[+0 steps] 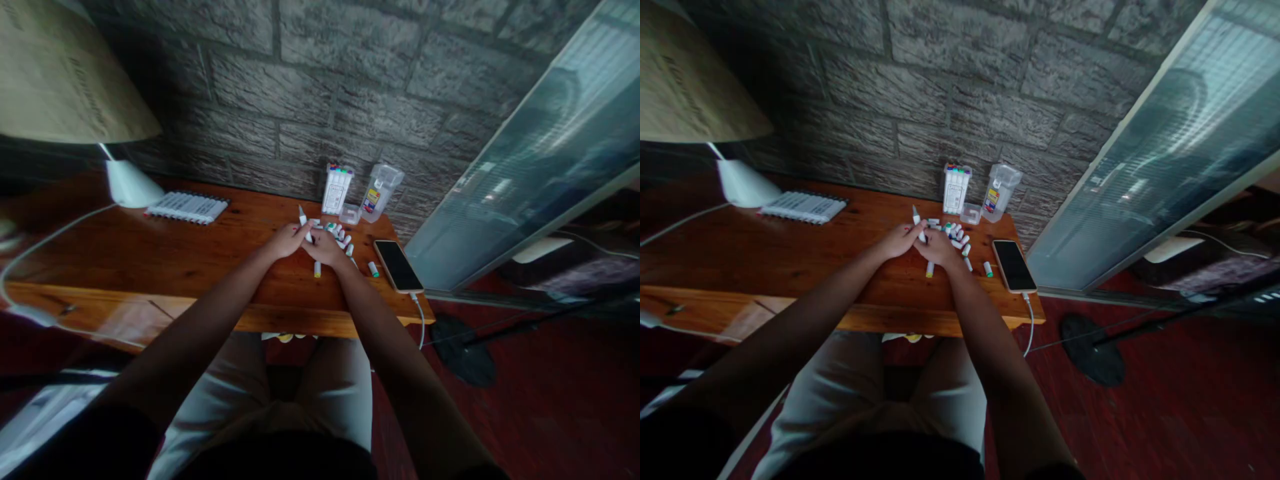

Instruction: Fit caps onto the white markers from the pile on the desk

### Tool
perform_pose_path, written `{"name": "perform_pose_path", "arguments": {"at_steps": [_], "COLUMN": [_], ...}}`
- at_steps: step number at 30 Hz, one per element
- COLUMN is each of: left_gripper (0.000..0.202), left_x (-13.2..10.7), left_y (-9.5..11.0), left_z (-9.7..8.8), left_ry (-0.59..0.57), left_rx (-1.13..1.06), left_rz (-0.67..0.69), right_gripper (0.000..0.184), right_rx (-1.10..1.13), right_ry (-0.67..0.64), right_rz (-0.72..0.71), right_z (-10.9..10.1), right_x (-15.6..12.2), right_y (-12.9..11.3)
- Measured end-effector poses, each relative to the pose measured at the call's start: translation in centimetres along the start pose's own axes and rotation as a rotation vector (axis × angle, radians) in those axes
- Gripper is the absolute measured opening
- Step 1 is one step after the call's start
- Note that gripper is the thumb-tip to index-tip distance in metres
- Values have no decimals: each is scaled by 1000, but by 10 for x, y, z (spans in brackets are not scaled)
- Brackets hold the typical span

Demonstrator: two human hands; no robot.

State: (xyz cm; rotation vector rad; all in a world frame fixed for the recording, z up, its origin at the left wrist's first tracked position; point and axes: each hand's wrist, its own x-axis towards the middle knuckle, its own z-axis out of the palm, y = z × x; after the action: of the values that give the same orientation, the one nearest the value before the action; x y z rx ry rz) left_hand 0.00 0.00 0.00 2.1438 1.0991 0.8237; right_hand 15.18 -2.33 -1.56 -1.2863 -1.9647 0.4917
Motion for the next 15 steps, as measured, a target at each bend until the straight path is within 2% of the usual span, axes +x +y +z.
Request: {"name": "perform_pose_path", "arguments": {"at_steps": [15], "left_gripper": [64], "left_x": [-1], "left_y": [3], "left_z": [-1], "left_ry": [1], "left_rx": [-2], "left_rz": [0], "right_gripper": [22], "right_rx": [27], "right_ry": [7], "right_rz": [27], "right_z": [1], "right_x": [-1], "right_y": [2]}}
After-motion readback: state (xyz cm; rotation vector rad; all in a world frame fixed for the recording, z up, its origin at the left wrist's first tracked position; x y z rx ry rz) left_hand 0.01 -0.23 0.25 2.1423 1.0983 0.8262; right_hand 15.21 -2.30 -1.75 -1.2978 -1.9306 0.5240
